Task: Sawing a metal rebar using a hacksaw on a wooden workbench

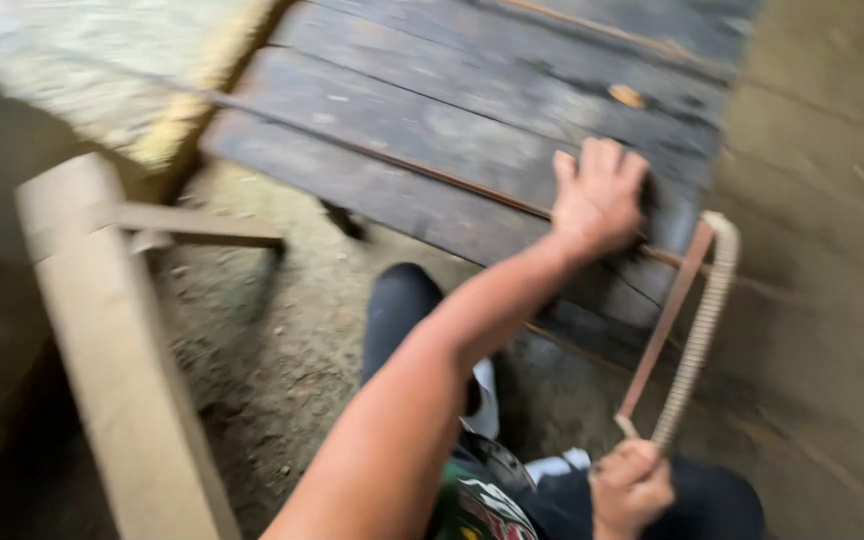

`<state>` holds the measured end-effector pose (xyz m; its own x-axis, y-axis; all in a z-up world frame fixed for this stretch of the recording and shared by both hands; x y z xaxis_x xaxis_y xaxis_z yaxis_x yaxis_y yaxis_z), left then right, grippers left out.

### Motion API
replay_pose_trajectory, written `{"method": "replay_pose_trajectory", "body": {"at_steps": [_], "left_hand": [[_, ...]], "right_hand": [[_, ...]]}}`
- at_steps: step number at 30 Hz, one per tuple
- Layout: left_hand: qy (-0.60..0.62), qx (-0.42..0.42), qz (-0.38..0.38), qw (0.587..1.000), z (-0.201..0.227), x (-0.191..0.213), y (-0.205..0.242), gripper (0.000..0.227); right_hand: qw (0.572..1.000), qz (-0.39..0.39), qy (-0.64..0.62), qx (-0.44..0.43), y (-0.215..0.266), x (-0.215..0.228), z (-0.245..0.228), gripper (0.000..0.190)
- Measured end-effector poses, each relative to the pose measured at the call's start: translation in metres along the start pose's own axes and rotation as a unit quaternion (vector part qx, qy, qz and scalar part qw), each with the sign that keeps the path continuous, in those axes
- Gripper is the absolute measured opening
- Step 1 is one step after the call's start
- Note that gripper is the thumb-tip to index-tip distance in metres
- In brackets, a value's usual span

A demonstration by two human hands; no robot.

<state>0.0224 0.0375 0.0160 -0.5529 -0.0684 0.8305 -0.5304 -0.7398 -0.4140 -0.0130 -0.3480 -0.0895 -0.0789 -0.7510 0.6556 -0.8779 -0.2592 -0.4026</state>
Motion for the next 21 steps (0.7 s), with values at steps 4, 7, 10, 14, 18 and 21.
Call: {"method": "replay_pose_trajectory", "body": {"at_steps": [4, 7, 10, 14, 18, 21], "left_hand": [[-0.042, -0.015, -0.018, 0.999, 0.004, -0.007, -0.003, 0.035], [-0.032, 0.005, -0.085, 0.996, 0.004, -0.006, 0.0, 0.045], [-0.033, 0.017, -0.122, 0.992, 0.0, -0.011, -0.004, 0.053], [-0.036, 0.034, -0.126, 0.991, -0.003, -0.01, -0.004, 0.052], [-0.015, 0.017, -0.081, 0.996, -0.008, -0.025, -0.007, 0.046], [-0.03, 0.018, -0.113, 0.993, -0.008, -0.032, -0.007, 0.051]], "right_hand": [[0.976, -0.087, -0.163, -0.114, 0.01, -0.013, 0.008, 0.037], [0.973, -0.028, -0.221, -0.06, -0.063, -0.047, -0.039, 0.037], [0.973, 0.005, -0.23, 0.017, -0.151, -0.06, -0.109, 0.044], [0.973, -0.048, -0.224, 0.039, -0.162, -0.073, -0.096, 0.047], [0.974, 0.022, 0.044, 0.222, -0.038, -0.029, -0.034, 0.026], [0.984, -0.103, -0.14, -0.044, 0.008, 0.005, -0.018, 0.04]]}}
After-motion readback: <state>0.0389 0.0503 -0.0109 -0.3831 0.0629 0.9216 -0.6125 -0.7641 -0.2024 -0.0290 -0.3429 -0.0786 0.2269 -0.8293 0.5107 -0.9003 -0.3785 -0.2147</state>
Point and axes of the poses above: each hand's wrist, its own y-axis away from the middle knuckle, its own x-axis out of the back of the hand, z = x × y, the point moved 6 cm from there along -y, towards the middle knuckle, and after that the axes turned 1 degree about z, right-handed, at the moved point
